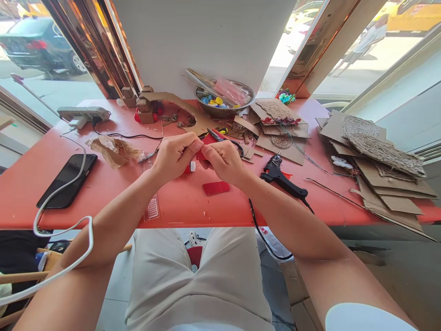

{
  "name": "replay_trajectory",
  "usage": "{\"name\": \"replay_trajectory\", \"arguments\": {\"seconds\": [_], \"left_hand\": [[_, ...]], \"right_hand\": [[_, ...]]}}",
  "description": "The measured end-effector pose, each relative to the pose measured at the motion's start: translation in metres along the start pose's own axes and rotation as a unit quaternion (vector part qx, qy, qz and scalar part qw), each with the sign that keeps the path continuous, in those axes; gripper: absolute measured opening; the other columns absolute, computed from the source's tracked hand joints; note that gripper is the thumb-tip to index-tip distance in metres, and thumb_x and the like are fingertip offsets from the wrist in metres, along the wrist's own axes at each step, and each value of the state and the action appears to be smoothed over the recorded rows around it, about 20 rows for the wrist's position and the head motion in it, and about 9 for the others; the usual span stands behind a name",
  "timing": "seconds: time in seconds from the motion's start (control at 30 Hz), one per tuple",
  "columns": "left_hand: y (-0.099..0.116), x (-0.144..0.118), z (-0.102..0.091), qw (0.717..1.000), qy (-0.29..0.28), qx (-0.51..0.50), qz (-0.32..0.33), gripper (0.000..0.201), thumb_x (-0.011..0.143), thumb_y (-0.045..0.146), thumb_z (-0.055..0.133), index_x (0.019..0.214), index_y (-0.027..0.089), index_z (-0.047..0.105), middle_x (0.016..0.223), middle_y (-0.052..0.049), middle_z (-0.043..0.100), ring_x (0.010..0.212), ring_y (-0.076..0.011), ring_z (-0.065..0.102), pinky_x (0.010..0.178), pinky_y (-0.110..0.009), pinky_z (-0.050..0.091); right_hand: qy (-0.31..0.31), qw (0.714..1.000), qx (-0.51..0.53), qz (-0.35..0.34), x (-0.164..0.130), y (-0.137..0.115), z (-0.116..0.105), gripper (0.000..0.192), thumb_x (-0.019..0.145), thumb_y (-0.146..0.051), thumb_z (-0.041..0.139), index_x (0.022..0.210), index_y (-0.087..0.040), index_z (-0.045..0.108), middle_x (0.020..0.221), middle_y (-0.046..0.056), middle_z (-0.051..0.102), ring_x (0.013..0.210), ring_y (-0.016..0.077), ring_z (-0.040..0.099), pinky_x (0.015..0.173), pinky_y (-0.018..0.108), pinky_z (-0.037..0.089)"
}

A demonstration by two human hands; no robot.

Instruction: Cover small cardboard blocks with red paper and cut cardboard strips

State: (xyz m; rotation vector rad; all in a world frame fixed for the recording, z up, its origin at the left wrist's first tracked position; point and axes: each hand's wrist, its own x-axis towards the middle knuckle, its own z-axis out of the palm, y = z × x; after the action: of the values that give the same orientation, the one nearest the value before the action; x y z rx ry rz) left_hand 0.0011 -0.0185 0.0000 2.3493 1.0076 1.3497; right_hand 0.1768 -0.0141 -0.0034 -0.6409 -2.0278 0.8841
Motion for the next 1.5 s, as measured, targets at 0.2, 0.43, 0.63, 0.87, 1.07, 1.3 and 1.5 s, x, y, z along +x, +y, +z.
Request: {"name": "replay_trajectory", "arguments": {"seconds": [0.2,0.43,0.63,0.87,1.07,1.3,1.5], "left_hand": [[-0.010,0.004,-0.010,0.998,0.027,0.048,-0.022,0.053,0.107,0.059,0.046,0.066,0.025,0.043,0.054,0.003,0.049,0.051,-0.0136,0.043,0.055,-0.030,0.040],[-0.025,0.000,-0.008,0.990,0.013,0.135,-0.044,0.040,0.102,0.048,0.056,0.071,0.025,0.058,0.056,0.002,0.055,0.054,-0.0163,0.049,0.054,-0.030,0.031],[-0.036,-0.005,0.004,0.981,-0.030,0.188,-0.047,0.028,0.101,0.044,0.060,0.082,0.027,0.071,0.069,-0.002,0.071,0.061,-0.0209,0.061,0.055,-0.030,0.032],[-0.030,-0.004,0.011,0.975,-0.088,0.206,-0.009,0.013,0.095,0.037,0.069,0.091,0.028,0.077,0.077,-0.004,0.077,0.076,-0.0258,0.070,0.087,-0.041,0.053],[-0.015,-0.002,0.011,0.984,-0.116,0.138,-0.017,0.010,0.091,0.033,0.071,0.093,0.025,0.076,0.088,-0.005,0.080,0.090,-0.0257,0.074,0.108,-0.048,0.050],[-0.008,-0.002,0.013,0.988,-0.017,-0.031,-0.150,0.027,0.088,0.047,0.072,0.094,0.024,0.060,0.097,-0.004,0.076,0.093,-0.0228,0.074,0.082,-0.036,0.060],[-0.009,-0.004,0.019,0.973,0.017,-0.163,-0.160,0.043,0.073,0.043,0.087,0.098,0.025,0.058,0.097,-0.001,0.075,0.090,-0.0194,0.075,0.076,-0.032,0.061]], "right_hand": [[-0.219,0.966,-0.092,0.107,0.009,0.000,-0.029,0.047,0.093,-0.050,0.071,0.061,-0.020,0.054,0.058,-0.005,0.053,0.055,0.0092,0.045,0.058,0.026,0.034],[-0.307,0.885,-0.310,0.163,0.000,-0.008,-0.023,0.039,0.067,-0.017,0.092,0.060,-0.023,0.054,0.063,-0.004,0.057,0.054,0.0114,0.047,0.051,0.028,0.032],[-0.274,0.890,-0.327,0.159,0.002,-0.015,-0.021,0.043,0.070,-0.004,0.078,0.053,-0.022,0.043,0.056,-0.004,0.049,0.053,0.0118,0.040,0.054,0.030,0.028],[-0.029,0.937,-0.319,0.140,0.007,0.012,-0.051,0.027,0.071,-0.008,0.066,0.065,-0.023,0.045,0.064,-0.002,0.055,0.062,0.0141,0.045,0.060,0.030,0.030],[0.089,0.973,-0.210,0.039,0.008,0.023,-0.031,0.018,0.084,-0.021,0.069,0.087,-0.024,0.051,0.077,-0.003,0.059,0.070,0.0153,0.052,0.069,0.030,0.043],[0.167,0.968,-0.180,-0.045,0.003,0.017,-0.010,0.023,0.099,-0.037,0.065,0.088,-0.026,0.048,0.080,-0.005,0.058,0.067,0.0110,0.054,0.069,0.027,0.049],[0.169,0.981,-0.096,-0.019,0.003,0.014,-0.005,0.038,0.096,-0.048,0.074,0.085,-0.026,0.045,0.073,-0.007,0.054,0.060,0.0093,0.048,0.061,0.025,0.046]]}}
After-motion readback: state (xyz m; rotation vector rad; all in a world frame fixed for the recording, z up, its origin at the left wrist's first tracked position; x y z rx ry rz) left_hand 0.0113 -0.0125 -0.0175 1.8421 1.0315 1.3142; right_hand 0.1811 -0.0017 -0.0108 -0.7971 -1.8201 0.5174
